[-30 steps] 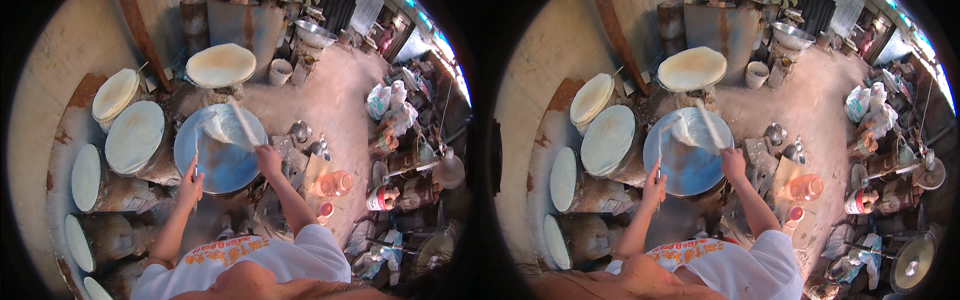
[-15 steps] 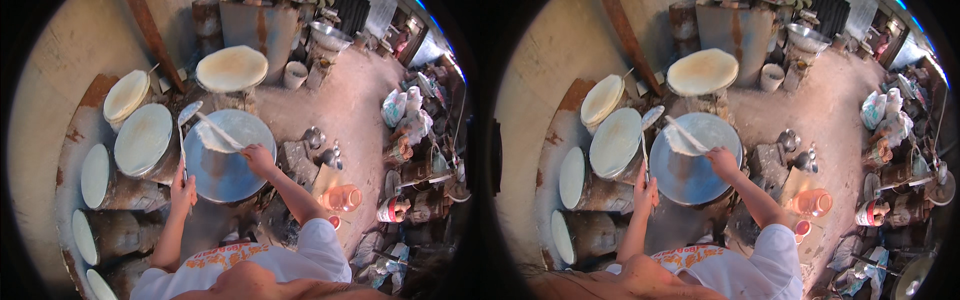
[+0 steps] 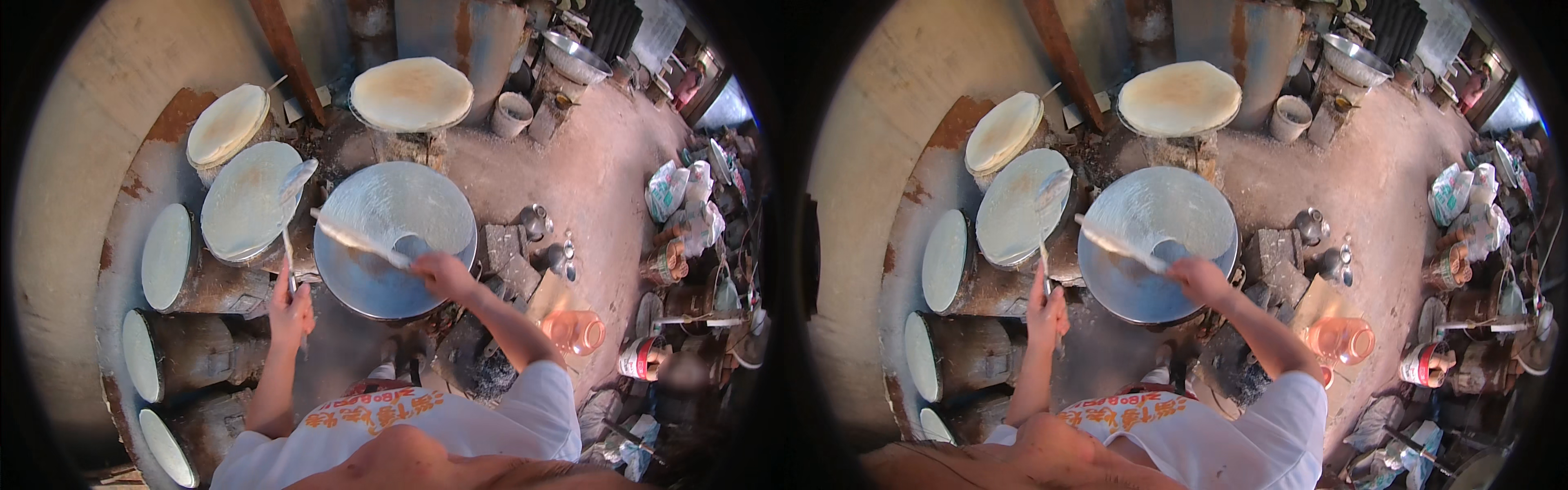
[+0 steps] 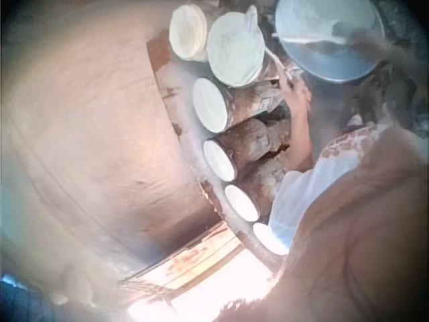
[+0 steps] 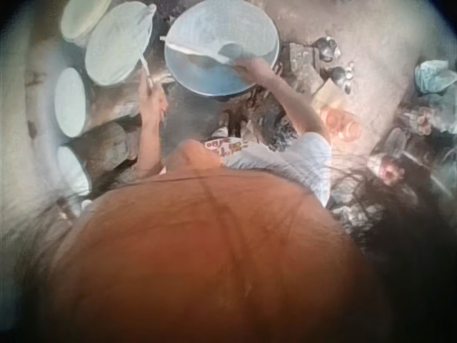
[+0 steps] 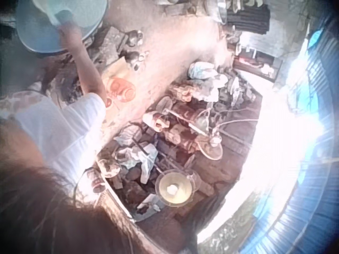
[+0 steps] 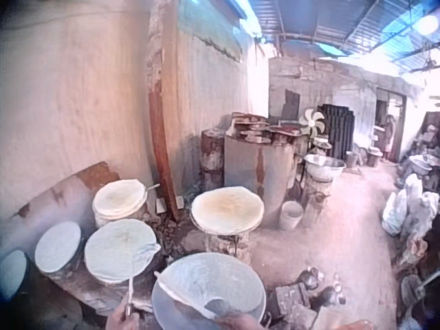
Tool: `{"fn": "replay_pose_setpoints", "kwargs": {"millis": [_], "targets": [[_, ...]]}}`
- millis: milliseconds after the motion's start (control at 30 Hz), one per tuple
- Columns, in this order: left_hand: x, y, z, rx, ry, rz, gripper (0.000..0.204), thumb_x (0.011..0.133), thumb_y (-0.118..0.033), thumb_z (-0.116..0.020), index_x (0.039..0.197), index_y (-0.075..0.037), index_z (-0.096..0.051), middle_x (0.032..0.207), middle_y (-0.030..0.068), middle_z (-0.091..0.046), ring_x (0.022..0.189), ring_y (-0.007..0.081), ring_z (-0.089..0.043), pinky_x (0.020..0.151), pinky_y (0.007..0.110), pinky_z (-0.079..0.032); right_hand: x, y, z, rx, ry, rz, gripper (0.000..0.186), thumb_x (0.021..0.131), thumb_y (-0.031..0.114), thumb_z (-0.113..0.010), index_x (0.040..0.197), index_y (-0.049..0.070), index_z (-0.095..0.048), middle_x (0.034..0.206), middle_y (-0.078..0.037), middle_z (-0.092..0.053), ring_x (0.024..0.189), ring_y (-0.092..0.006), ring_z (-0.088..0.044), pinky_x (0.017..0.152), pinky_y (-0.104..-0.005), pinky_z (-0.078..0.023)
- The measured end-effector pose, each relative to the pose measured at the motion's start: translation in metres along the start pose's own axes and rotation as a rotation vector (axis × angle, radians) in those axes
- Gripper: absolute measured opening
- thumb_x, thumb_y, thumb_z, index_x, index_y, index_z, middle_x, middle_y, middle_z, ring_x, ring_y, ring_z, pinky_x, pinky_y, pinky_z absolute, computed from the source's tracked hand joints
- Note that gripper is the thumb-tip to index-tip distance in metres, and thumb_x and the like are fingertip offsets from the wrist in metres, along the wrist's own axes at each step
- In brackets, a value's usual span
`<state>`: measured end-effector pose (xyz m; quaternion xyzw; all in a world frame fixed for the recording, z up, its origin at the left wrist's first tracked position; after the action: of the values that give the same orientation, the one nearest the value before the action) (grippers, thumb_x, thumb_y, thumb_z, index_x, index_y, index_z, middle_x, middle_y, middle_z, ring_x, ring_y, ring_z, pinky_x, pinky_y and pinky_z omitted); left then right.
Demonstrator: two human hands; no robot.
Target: The person scoops batter from a basin using a ladle, pours it onto heated circular plates, spreads it into a thin layer with a wooden stick, and peels the cooked flatbread off by hand.
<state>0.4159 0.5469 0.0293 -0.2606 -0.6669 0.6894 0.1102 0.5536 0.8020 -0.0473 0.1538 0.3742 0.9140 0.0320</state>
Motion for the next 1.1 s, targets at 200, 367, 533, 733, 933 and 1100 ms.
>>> {"fn": "replay_pose_setpoints", "kwargs": {"millis": [200, 367, 533, 733, 933, 1100], "targets": [[0.011, -0.011, -0.008, -0.154, 0.077, 0.088, 0.058, 0.096, -0.011, -0.047, 0.148, -0.023, -0.023, 0.056, -0.0028, -0.035, 0.037, 0.0048, -0.032, 0.033, 0.021, -0.027, 0.022, -0.051, 0.025, 0.227, 0.066, -0.308, 0.031, 0.067, 0.0, -0.062, 0.096, 0.009, -0.07, 0.093, -0.009, -0.067, 0.085, -0.026, -0.064, 0.077, -0.0342, -0.05], [-0.016, -0.021, 0.011, -0.219, 0.08, 0.107, 0.059, 0.095, -0.008, -0.045, 0.147, -0.026, -0.024, 0.057, -0.0029, -0.034, 0.037, 0.0034, -0.03, 0.033, 0.02, -0.028, -0.008, -0.029, 0.016, 0.09, 0.181, -0.117, 0.032, 0.069, 0.004, -0.064, 0.1, 0.009, -0.069, 0.093, -0.01, -0.067, 0.08, -0.0203, -0.064, 0.073, -0.0312, -0.051], [-0.027, -0.013, 0.03, -0.042, 0.067, 0.181, 0.059, 0.095, -0.008, -0.045, 0.147, -0.027, -0.025, 0.058, -0.0031, -0.035, 0.037, 0.0045, -0.031, 0.034, 0.021, -0.027, -0.039, -0.039, 0.052, 0.243, 0.223, -0.272, 0.043, 0.063, -0.002, -0.06, 0.103, 0.009, -0.068, 0.097, -0.009, -0.067, 0.082, -0.0216, -0.064, 0.074, -0.0313, -0.051], [-0.047, 0.017, 0.035, -0.096, -0.006, 0.312, 0.059, 0.095, -0.01, -0.047, 0.146, -0.028, -0.026, 0.058, -0.0032, -0.035, 0.038, 0.0055, -0.03, 0.035, 0.022, -0.025, -0.056, -0.013, 0.023, 0.178, 0.268, -0.218, 0.041, 0.067, -0.001, -0.062, 0.106, 0.008, -0.068, 0.098, -0.007, -0.067, 0.084, -0.0166, -0.063, 0.071, -0.0306, -0.051], [-0.022, 0.016, -0.012, -0.305, 0.119, 0.321, 0.057, 0.095, -0.012, -0.048, 0.145, -0.028, -0.027, 0.057, -0.0033, -0.035, 0.037, 0.0046, -0.03, 0.033, 0.02, -0.025, -0.08, -0.007, 0.048, -0.028, -0.253, -0.162, 0.037, 0.065, -0.001, -0.059, 0.1, 0.005, -0.068, 0.099, -0.009, -0.066, 0.088, -0.0255, -0.062, 0.079, -0.0343, -0.05], [-0.051, -0.039, 0.014, -0.275, 0.244, 0.124, 0.059, 0.095, -0.008, -0.044, 0.147, -0.026, -0.022, 0.057, -0.0028, -0.034, 0.036, 0.0035, -0.031, 0.032, 0.019, -0.028, -0.148, 0.082, -0.027, -0.209, -0.124, -0.148, 0.039, 0.067, -0.002, -0.061, 0.104, 0.012, -0.068, 0.105, -0.007, -0.065, 0.096, -0.0266, -0.06, 0.084, -0.0339, -0.051]]}}
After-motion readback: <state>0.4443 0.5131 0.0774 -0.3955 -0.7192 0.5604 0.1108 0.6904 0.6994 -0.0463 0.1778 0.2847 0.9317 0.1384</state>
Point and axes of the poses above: each hand's wrist, its own x-axis towards the middle knuckle, its own z-axis out of the back of the hand, y = z × x, the point moved 8 cm from there along x, towards the middle knuckle
